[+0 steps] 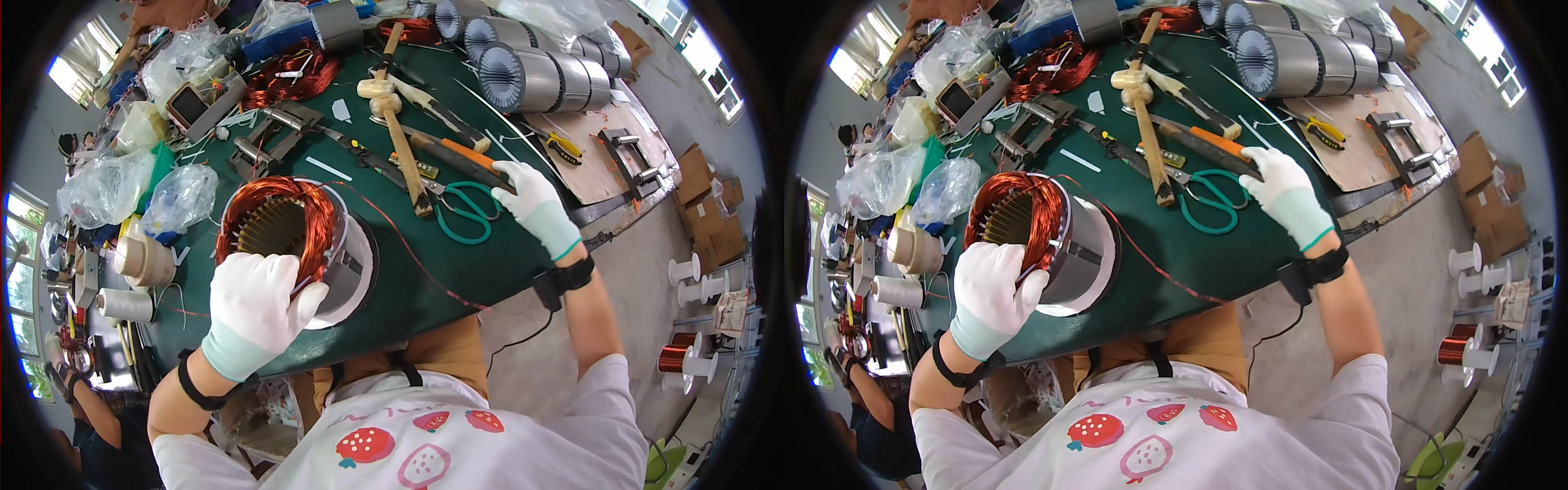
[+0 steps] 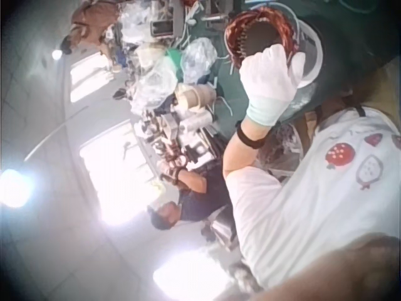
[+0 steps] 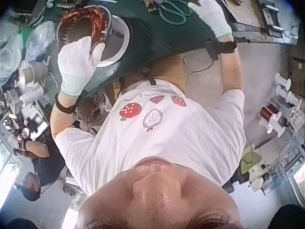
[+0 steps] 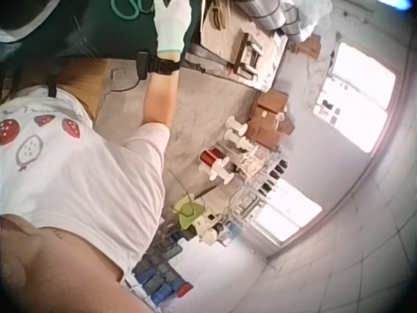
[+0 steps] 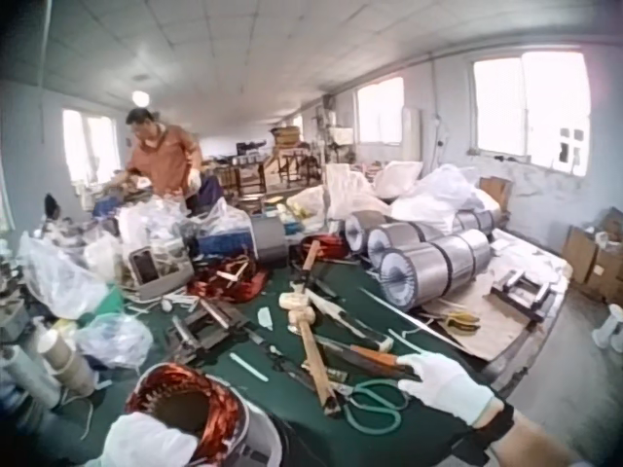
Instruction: Assembling and adjusting the copper wire windings on a motor stator using hand tools and a mallet.
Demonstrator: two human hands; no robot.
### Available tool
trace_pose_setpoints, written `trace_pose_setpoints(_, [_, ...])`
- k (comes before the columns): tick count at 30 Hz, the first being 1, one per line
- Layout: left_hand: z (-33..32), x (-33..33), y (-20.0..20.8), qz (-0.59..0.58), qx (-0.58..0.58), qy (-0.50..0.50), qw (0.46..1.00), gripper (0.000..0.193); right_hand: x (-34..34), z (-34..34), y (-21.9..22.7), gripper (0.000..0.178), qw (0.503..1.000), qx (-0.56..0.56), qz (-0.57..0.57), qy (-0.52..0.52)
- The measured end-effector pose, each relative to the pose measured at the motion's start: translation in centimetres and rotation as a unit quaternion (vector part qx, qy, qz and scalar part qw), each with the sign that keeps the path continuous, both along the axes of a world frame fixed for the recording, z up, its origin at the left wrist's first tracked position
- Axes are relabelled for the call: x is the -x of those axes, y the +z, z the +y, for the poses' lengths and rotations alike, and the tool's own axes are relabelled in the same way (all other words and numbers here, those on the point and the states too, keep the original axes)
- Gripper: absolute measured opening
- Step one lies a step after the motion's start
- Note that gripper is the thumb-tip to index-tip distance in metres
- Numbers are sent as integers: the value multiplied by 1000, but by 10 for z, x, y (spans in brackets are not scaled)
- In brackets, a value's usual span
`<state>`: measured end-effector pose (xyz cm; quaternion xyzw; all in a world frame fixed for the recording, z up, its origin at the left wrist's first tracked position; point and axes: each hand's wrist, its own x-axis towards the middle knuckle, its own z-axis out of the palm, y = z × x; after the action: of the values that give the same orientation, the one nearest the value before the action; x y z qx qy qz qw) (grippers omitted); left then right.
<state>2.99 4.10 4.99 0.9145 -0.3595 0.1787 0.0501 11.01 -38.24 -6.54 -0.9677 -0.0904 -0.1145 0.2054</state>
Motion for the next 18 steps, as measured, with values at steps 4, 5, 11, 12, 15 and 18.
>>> trace_pose_setpoints(4, [-7,-2,37,32,39,-13,999,31,14,-15,51,29,975,-73,209,24])
trace_pose_setpoints(5, [-8,-1,51,40,43,-16,998,34,25,-13,67,24,987,-59,122,91])
trace_pose_setpoints(11, [-50,-36,80,419,296,-58,856,45,68,86,130,28,952,-234,-24,196])
trace_pose_setpoints(12, [-57,-50,78,398,275,-96,870,44,68,104,131,30,943,-220,-29,248])
trace_pose_setpoints(15, [-74,-68,84,416,432,-80,796,40,55,121,122,40,857,-396,96,316])
trace_pose_setpoints(18, [-69,-61,125,407,600,-50,687,31,33,92,98,43,864,-481,72,129])
